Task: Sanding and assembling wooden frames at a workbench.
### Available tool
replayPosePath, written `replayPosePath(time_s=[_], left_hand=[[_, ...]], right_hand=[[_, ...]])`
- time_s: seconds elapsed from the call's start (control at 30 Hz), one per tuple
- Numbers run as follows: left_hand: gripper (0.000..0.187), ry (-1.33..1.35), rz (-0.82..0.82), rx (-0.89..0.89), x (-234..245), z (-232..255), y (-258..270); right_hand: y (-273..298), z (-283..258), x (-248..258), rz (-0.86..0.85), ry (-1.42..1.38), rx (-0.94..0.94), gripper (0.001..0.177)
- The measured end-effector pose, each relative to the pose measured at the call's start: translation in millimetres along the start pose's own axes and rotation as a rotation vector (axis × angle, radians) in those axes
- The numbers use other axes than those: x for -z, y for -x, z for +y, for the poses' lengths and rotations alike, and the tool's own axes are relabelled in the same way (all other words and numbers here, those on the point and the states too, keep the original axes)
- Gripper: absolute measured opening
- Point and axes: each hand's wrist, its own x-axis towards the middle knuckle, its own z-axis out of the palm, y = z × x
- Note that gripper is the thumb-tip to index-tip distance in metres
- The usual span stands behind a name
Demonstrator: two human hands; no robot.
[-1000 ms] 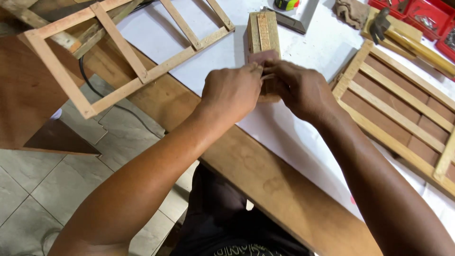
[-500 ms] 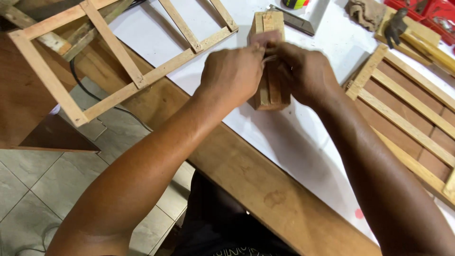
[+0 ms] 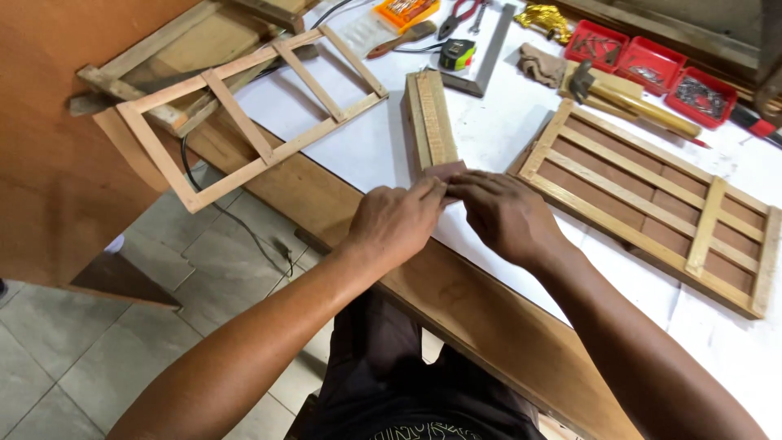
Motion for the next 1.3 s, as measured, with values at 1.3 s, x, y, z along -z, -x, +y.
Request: replayPosePath(time_s=[1.3], left_hand=[[0.062, 0.138, 0.096, 0.081, -30.8, -48.7, -54.9]], right_hand=[[-66.3, 36.8, -26.9, -0.140, 0.052, -0.356, 0.024]])
